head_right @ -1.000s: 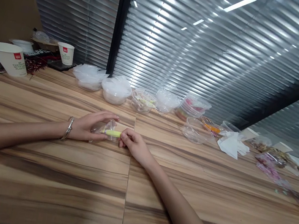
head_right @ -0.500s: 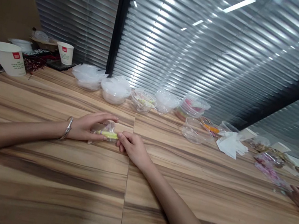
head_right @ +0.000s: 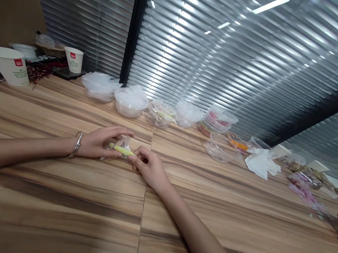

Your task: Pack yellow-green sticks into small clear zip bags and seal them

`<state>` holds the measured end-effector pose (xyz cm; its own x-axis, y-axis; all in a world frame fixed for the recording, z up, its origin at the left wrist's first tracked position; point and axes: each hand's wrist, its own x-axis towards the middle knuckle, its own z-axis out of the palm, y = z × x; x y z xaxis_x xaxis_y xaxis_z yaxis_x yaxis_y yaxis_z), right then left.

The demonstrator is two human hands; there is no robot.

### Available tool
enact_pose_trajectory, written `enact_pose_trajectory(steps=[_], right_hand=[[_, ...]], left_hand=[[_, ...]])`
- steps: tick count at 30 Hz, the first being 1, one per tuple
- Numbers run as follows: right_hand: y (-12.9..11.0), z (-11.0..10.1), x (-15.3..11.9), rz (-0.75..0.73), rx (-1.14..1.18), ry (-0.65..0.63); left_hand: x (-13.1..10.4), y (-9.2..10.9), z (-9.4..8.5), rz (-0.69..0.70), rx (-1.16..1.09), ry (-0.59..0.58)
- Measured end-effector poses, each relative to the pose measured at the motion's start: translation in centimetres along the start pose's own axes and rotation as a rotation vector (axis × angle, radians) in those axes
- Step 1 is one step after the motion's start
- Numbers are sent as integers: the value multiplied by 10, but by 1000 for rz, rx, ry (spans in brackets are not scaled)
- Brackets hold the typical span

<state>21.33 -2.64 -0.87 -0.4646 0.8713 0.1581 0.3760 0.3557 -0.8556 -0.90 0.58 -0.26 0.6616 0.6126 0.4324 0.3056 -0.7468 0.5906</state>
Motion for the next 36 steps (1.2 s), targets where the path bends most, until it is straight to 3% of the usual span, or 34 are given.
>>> enact_pose_trajectory(steps=[7, 10, 21, 36], right_hand=[[12, -2, 7, 47, 335, 205], [12, -3, 8, 60, 336, 237], [10, -2, 6, 3, 400, 82], [7, -3, 3, -29, 175, 96]], left_hand=[[5, -14, 0, -306, -469, 232], [7, -20, 0, -362, -595, 245], [7, -20, -1, -348, -627, 233], [8, -12, -2, -337, -548, 180]])
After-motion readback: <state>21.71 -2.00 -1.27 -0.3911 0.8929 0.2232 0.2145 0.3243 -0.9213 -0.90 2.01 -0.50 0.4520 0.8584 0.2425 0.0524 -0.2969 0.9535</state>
